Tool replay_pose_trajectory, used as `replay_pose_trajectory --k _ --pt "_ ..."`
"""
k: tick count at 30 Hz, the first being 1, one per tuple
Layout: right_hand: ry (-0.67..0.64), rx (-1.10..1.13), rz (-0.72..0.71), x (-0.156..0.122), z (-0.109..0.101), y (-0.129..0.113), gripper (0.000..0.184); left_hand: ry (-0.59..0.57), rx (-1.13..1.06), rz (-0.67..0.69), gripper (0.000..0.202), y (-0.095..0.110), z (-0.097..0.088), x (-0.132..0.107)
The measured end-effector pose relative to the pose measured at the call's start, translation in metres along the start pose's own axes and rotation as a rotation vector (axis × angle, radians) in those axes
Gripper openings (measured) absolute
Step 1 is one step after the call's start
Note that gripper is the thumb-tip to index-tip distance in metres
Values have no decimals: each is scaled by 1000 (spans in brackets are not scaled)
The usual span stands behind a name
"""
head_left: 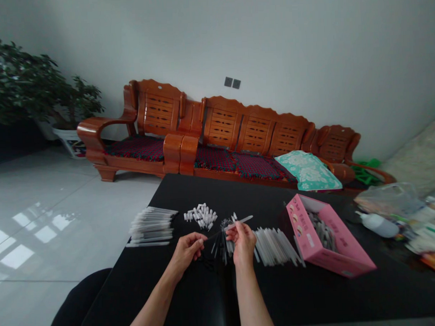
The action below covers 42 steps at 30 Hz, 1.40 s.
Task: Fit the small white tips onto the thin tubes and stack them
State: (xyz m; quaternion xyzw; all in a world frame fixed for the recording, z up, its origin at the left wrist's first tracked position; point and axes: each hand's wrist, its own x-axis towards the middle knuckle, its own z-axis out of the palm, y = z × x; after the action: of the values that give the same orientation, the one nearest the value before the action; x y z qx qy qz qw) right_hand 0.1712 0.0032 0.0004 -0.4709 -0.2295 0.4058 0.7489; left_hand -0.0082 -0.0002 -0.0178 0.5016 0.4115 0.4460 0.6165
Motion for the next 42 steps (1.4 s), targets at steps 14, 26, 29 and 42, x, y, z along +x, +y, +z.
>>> replay_pose_trajectory --k 14,26,29,42 --pt "-69 -17 70 -13 7 8 33 36 43 55 34 2 6 5" --pt "-208 4 225 -48 31 29 26 291 -230 32 66 5 40 11" --pt "-220 87 315 -41 19 31 24 309 -147 93 65 1 30 14" --pt "-333 238 303 -10 -35 34 18 149 841 221 15 -21 -12 16"
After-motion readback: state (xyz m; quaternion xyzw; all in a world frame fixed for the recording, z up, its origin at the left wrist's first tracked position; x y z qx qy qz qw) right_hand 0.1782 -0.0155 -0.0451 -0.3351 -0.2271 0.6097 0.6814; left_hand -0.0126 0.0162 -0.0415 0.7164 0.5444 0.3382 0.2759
